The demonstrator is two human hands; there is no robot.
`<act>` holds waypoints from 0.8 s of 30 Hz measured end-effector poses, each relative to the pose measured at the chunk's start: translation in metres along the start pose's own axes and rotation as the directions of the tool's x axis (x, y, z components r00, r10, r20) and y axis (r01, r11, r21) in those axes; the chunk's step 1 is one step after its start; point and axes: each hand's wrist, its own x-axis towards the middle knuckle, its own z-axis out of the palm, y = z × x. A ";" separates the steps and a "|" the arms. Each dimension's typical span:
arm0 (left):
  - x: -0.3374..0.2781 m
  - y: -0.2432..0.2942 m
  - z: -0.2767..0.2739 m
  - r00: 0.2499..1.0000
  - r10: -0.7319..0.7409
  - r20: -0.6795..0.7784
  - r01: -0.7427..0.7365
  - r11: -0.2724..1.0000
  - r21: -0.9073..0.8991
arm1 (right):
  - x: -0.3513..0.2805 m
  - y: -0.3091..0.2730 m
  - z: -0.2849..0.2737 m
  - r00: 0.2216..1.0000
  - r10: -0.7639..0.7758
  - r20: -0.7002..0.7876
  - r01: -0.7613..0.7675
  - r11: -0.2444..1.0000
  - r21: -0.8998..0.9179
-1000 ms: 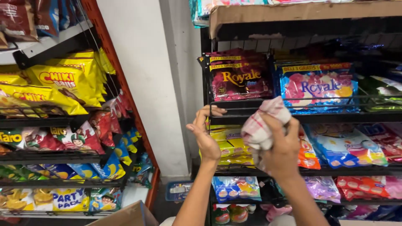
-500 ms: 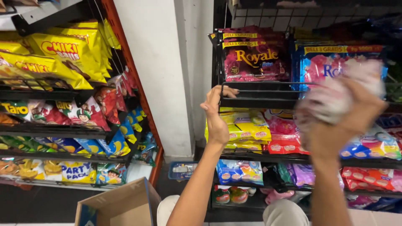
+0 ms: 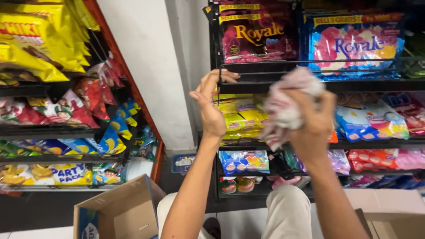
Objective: Stocking and organizing detergent packets on a grocery store shelf.
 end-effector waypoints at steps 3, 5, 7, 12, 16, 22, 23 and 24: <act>-0.001 -0.001 0.003 1.000 -0.017 0.008 0.017 1.000 -0.012 | -0.022 0.062 -0.022 0.989 0.074 -0.131 -0.089 0.989 -0.115; -0.003 -0.001 0.005 1.000 -0.022 0.000 0.022 1.000 -0.001 | -0.011 0.067 -0.039 0.978 0.098 -0.185 -0.116 0.989 -0.090; -0.002 -0.001 0.008 1.000 -0.014 -0.009 0.014 1.000 0.007 | 0.003 0.071 -0.050 0.962 0.113 -0.248 -0.132 0.989 -0.063; -0.004 -0.002 0.013 0.999 -0.015 -0.047 0.016 1.000 0.015 | 0.026 0.074 -0.007 0.940 0.018 -0.341 -0.087 0.978 -0.187; -0.006 -0.011 0.018 0.996 -0.016 -0.090 0.015 1.000 -0.013 | 0.037 -0.004 0.033 0.979 0.003 -0.205 -0.032 0.990 -0.137; -0.009 -0.019 0.010 0.989 -0.049 -0.139 0.047 0.999 -0.019 | 0.044 -0.022 0.017 0.966 -0.260 0.008 0.260 0.966 0.008; -0.007 -0.018 0.008 0.992 -0.047 -0.121 0.044 0.999 -0.026 | 0.041 -0.008 0.010 0.962 -0.274 0.010 0.274 0.961 -0.031; -0.005 -0.017 0.006 0.994 -0.045 -0.103 0.041 0.999 -0.032 | 0.039 0.006 0.003 0.957 -0.288 0.013 0.289 0.955 -0.069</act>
